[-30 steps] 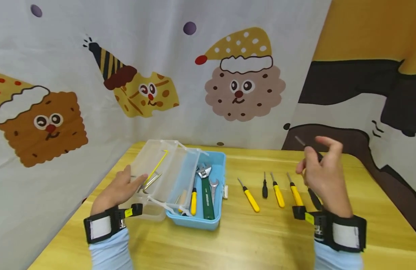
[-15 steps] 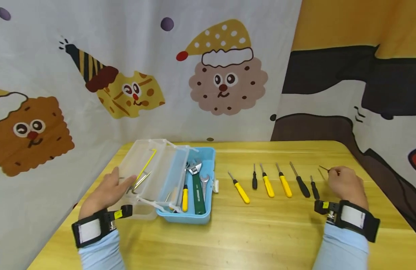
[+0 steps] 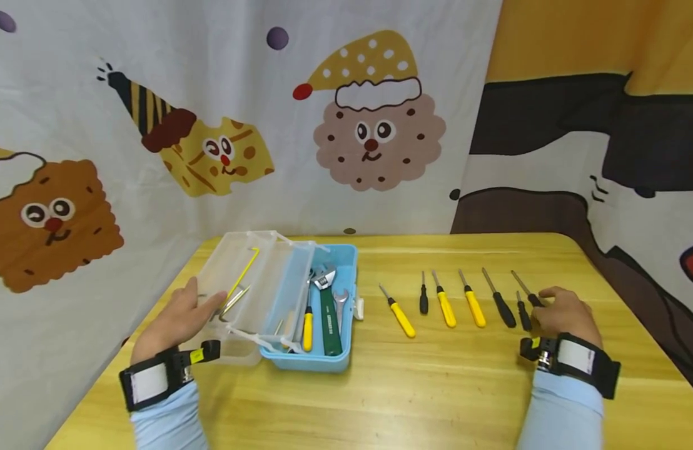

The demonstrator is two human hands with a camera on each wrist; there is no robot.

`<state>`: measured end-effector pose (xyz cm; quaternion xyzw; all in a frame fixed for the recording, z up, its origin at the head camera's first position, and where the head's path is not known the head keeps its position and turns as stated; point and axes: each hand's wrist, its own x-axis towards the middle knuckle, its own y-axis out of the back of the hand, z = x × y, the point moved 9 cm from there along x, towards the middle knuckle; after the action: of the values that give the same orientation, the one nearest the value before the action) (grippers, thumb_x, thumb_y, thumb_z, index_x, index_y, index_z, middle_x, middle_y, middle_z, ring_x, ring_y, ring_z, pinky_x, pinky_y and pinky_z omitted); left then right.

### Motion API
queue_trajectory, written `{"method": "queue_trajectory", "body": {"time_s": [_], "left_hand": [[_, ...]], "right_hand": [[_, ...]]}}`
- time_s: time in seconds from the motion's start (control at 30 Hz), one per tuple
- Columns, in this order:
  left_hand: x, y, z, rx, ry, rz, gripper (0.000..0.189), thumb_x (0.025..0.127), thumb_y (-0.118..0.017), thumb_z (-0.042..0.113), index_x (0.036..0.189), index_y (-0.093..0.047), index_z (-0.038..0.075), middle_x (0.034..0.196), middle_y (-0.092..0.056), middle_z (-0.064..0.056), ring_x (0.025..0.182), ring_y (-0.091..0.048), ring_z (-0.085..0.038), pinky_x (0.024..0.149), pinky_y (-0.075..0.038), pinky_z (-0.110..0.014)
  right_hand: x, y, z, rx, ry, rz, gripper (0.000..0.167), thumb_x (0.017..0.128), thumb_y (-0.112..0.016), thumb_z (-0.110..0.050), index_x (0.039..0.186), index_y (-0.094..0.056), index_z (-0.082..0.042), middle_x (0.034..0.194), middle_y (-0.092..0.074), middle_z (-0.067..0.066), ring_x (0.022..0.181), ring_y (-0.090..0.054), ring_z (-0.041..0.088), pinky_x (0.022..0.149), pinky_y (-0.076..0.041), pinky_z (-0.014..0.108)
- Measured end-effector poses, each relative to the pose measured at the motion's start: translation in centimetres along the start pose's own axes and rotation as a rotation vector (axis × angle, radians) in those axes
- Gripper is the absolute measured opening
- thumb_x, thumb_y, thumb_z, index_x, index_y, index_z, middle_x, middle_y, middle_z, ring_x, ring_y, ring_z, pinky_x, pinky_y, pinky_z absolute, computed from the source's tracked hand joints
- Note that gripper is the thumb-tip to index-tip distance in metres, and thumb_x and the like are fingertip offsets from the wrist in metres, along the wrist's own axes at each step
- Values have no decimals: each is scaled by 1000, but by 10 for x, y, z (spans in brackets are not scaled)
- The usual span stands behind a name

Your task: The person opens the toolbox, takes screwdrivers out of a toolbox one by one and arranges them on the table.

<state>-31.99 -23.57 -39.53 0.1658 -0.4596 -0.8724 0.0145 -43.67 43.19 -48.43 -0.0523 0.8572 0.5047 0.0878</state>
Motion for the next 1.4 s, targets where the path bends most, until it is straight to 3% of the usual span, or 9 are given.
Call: {"method": "queue_trajectory", "body": {"time_s": [0.17,0.53,0.73,0.93,1.0,1.07,1.17,1.3,1.4], "left_hand": [[-1,3,-1,-7,-13,20,104,108,-40,61,163,13,-9,164,-10,-45,141,-34,-56,119,-30,-73],[-2,0,0,-43,-42,25,102,108,-41,59,163,12,-9,167,-8,-43,147,-30,-56,123,-27,-71],[0,1,7,-25,-60,52,101,108,-43,57,164,6,-11,166,-10,-44,149,-29,-58,123,-26,-71],[-1,4,-3,-33,-35,65,100,108,-43,56,164,7,-11,167,-6,-44,151,-25,-59,124,-24,-70],[-1,4,-5,-34,-34,67,100,108,-43,55,163,7,-11,167,-7,-44,151,-25,-58,124,-24,-70],[-1,2,-6,-37,-39,63,100,108,-42,56,164,7,-11,168,-7,-43,152,-23,-59,125,-23,-70],[-1,-1,-4,-56,-47,52,101,108,-42,57,164,8,-10,168,-5,-42,154,-21,-58,125,-22,-70],[-2,-2,-3,-73,-46,48,101,108,-42,57,164,9,-8,169,-3,-41,154,-20,-57,126,-21,-69],[-3,1,-1,-68,-45,52,101,108,-43,57,164,9,-9,169,-4,-41,153,-22,-56,125,-22,-69]], "right_hand": [[-6,17,-34,-27,47,111,67,103,-59,-31,146,-43,17,141,-42,53,118,-49,68,87,-48,72],[-30,14,-173,-14,318,190,57,101,-68,-21,148,-52,7,148,-44,46,136,-32,66,103,-34,80],[-61,-8,-260,63,492,113,52,102,-70,-26,148,-57,-4,152,-52,31,131,-56,52,91,-57,63],[-63,-55,-375,80,614,-19,38,101,-71,-19,133,-68,0,121,-74,18,104,-71,30,84,-62,41],[-55,-81,-402,45,619,-71,21,99,-73,-18,108,-74,1,92,-71,9,80,-66,19,68,-56,30],[-45,-104,-418,1,594,-99,21,96,-74,-14,81,-68,0,70,-55,3,61,-52,15,55,-43,25],[-32,-130,-425,-61,521,-114,24,92,-79,-11,76,-62,-5,66,-50,1,57,-45,16,54,-38,28],[-26,-158,-423,-143,460,-180,33,83,-90,-21,107,-73,-9,98,-73,5,84,-65,21,75,-55,38],[-24,-177,-419,-175,438,-239,42,77,-95,-29,107,-73,-11,105,-77,8,92,-68,24,82,-59,43]]}}
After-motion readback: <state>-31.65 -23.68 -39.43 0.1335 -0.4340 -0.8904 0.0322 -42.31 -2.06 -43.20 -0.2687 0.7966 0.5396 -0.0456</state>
